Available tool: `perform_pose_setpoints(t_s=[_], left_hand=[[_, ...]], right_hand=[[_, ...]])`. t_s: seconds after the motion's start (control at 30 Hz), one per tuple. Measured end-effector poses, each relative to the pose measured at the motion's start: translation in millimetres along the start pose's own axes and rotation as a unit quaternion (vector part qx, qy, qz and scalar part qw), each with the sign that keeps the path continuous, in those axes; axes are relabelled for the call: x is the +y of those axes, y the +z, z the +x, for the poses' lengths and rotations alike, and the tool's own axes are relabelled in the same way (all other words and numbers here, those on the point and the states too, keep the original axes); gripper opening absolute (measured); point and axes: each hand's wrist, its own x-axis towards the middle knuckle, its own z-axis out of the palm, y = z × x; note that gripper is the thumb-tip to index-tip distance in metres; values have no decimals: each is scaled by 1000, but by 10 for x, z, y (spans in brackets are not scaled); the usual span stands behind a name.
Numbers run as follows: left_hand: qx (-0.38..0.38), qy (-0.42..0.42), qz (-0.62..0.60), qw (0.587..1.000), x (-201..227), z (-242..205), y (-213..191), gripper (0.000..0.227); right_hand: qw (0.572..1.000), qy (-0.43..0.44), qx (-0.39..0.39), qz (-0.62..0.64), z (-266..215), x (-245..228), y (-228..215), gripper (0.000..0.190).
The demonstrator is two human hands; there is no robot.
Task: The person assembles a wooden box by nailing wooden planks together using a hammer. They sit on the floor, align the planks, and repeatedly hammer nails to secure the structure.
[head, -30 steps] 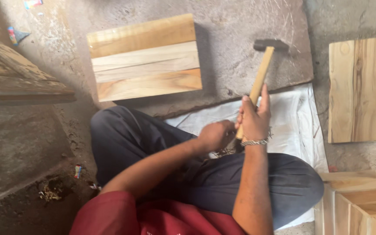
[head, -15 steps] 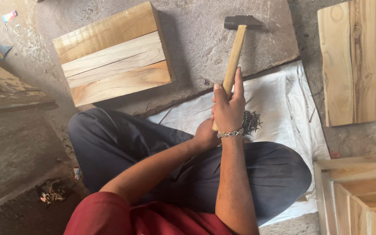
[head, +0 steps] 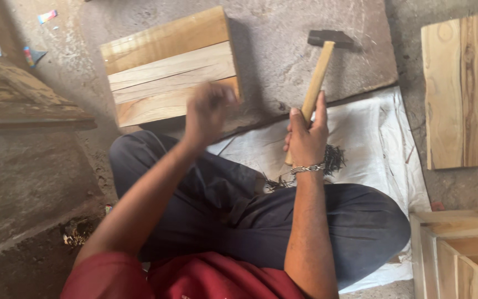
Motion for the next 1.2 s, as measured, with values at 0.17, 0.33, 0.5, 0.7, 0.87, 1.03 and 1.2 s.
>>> perform_pose_setpoints(t_s=[0.17,0.33,0.5,0.7,0.87,1.03,1.2], left_hand=[[56,-4,55,997,-299,732,-133,7],[57,7,78,995,-650,852,-17,11],[80,33,72,994,-835,824,64,9],[59,-11,109,992,-828,828,57,8],[73,21,103,992,-804,818,52,10],[76,11,114,991,-826,814,50,12],[39,-49,117,991,-807,796,60,15]], right_hand=[[1000,-1,6,14,-43,1,55,78],[1000,8,12,3,-53,-6,94,78],[1000,6,14,8,-75,-37,151,78],[1000,-1,18,-9,-77,-33,193,77],[1000,2,24,-17,-70,8,200,77],[999,-5,19,-31,-80,28,225,77],[992,-36,32,-117,-148,-5,267,76]])
